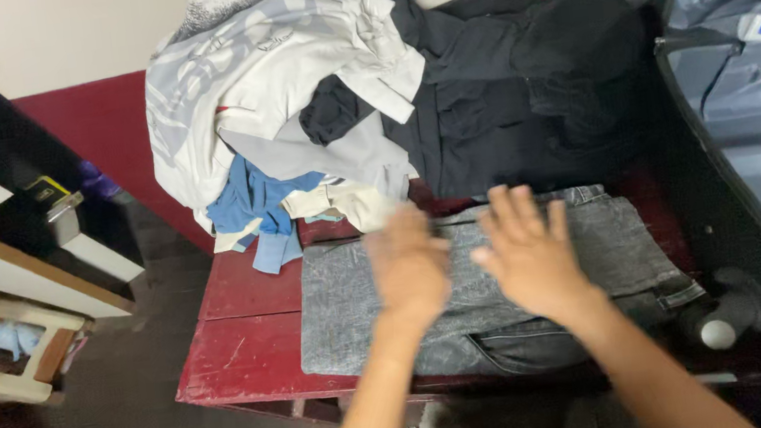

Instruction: The person picks up a pair of pants from a pile of clothes, unfolds them on a red surface, smooths them out by hand, folds the pants into a rectangular shape, and places them into a suitcase.

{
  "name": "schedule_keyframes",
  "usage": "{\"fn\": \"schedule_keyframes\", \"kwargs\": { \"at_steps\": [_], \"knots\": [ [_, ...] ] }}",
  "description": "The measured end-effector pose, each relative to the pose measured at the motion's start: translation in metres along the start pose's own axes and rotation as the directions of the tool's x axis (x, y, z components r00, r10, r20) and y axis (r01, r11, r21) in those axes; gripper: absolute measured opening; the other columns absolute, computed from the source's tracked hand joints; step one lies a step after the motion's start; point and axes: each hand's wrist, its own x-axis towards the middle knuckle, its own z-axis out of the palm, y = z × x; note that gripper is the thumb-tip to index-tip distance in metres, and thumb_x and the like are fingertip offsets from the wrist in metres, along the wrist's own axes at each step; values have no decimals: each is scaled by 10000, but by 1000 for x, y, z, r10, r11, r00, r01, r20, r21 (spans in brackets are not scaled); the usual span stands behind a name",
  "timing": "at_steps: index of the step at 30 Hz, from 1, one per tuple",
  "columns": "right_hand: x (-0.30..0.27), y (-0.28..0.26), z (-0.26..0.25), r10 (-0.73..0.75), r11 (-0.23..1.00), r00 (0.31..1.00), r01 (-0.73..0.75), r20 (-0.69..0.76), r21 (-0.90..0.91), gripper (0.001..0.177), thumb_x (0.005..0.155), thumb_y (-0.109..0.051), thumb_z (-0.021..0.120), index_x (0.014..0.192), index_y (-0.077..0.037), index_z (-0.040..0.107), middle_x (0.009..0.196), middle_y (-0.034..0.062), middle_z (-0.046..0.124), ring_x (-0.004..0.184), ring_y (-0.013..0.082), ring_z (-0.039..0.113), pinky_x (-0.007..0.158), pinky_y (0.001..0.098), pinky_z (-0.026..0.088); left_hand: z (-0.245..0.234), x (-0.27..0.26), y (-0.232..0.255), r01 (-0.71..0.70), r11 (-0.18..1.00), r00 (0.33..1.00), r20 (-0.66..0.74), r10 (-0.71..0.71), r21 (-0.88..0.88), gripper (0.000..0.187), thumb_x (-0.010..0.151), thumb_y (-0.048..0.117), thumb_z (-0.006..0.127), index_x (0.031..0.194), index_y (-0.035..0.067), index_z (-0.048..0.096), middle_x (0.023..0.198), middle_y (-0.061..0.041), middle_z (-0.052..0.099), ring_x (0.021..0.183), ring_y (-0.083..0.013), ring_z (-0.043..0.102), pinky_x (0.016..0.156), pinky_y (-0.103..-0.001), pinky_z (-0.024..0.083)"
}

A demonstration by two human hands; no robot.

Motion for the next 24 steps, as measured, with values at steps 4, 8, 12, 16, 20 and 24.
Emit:
{"fn": "schedule_keyframes", "kwargs": {
  "at_steps": [4, 8, 12, 16, 20, 24],
  "knots": [
    [0, -18, -4, -48, 994, 991, 34, 126, 107, 718, 1016, -589, 187, 1616, -196, 223, 1735, 17, 48, 1602, 293, -31, 1214, 708, -7, -6, -5, 29, -200, 952, 978, 7, 207, -232, 680, 1026, 372, 453, 1616, 78, 286, 1732, -129, 115, 1571, -341, 44, 1204, -646, 28],
    [0, 35, 0, 130, 989, 928, -146, 350, 20, 777, 966, -660, 212, 1636, -306, 40, 1693, 55, -85, 1530, 349, -127, 1125, 740, -76, -11, -24, -33, 33, 997, 980, -194, -45, -68, 642, 916, 366, 596, 1495, 159, 412, 1628, -133, 294, 1519, -379, 228, 1066, -732, 197],
    [0, 66, 28, 130, 991, 969, -132, 210, -4, 782, 980, -670, 213, 1623, -244, 83, 1713, 25, -10, 1549, 365, -76, 1144, 718, -46, -5, -36, -102, 463, 886, 802, -426, -419, 0, 637, 796, 338, 689, 1375, 155, 498, 1424, -145, 491, 1255, -392, 459, 919, -635, 380],
    [1, 66, 41, 152, 988, 970, -156, 190, 6, 764, 996, -648, 209, 1629, -235, 99, 1712, 23, 11, 1562, 359, -55, 1155, 725, -46, 20, -19, -129, 535, 835, 804, -228, -549, -127, 721, 870, 199, 670, 1539, 72, 432, 1313, -162, 554, 1190, -394, 510, 898, -613, 431],
    [-9, 54, 35, 206, 978, 961, -208, 187, -9, 775, 1002, -625, 199, 1632, -185, 97, 1711, 59, 4, 1552, 384, -58, 1120, 753, -48, 20, 5, -140, 429, 897, 858, -261, -442, -106, 709, 793, 158, 707, 1460, 76, 482, 1327, -165, 568, 1178, -379, 544, 911, -573, 459],
    [-9, 39, 9, 233, 965, 952, -252, 201, 73, 789, 990, -631, 194, 1631, -185, 85, 1708, 56, -17, 1549, 379, -86, 1134, 755, -90, -5, 16, -131, 457, 889, 886, -89, -455, -2, 490, 885, 228, 690, 1332, 85, 547, 1319, -157, 580, 1225, -373, 550, 935, -567, 465]
  ]
}}
